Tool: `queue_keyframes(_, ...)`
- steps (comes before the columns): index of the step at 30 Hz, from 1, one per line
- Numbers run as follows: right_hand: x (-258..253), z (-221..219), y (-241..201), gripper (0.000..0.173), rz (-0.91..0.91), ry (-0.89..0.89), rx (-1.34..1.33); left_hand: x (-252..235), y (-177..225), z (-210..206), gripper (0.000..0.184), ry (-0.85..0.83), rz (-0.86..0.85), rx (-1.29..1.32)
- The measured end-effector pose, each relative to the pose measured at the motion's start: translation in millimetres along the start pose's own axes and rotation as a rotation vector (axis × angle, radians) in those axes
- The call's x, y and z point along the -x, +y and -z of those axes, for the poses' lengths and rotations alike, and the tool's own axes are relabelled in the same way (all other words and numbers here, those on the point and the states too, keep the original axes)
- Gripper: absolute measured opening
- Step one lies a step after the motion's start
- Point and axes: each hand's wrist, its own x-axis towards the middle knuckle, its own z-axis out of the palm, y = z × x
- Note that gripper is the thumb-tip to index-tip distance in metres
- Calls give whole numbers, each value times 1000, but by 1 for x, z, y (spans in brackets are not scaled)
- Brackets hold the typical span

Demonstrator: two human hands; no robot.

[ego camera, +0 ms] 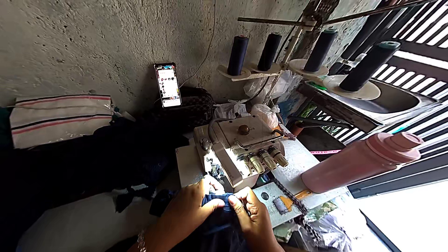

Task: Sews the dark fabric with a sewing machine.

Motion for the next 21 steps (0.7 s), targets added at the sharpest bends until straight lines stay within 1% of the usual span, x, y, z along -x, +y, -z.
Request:
queue_keyframes(2, 0, 1, 1, 13, 11, -6, -7, 4, 0, 1, 41, -53, 28, -26)
queue_keyframes(4, 1, 2, -1, 13, 72, -65, -25, 6, 0, -4, 52, -29, -39, -27)
queue_keyframes(5, 1, 2, -2, 12, 106, -99, -33, 6, 1, -4, 54, -16, -81, -1)
queue_keyframes(7, 0, 2, -4, 13, 143, -133, -43, 5, 0, -3, 52, -37, -140, 85)
queue_keyframes(10, 1, 4, -4, 14, 149, -160, -65, 2, -2, 2, 49, -171, -108, 240)
queue_keyframes(11, 1, 5, -4, 13, 149, -161, -63, 0, -2, 5, 50, -212, -100, 250)
queue_keyframes(13, 1, 5, -4, 13, 146, -146, -49, -4, 0, 8, 46, -226, -103, 235)
queue_keyframes(14, 1, 4, -4, 14, 142, -128, -48, -4, 1, 9, 46, -207, -97, 206)
queue_keyframes(15, 1, 3, -4, 14, 135, -102, -51, -4, -1, 7, 45, -149, -98, 173)
queue_keyframes(18, 2, 2, -3, 15, 92, -40, -59, 4, -5, -3, 39, 128, -134, 37)
queue_keyframes(19, 2, 0, -3, 15, 74, -31, -58, 7, -2, -7, 39, 216, -160, -82)
queue_keyframes(21, 3, -2, -3, 15, 43, -13, -58, 12, 8, -18, 43, 388, -202, -390)
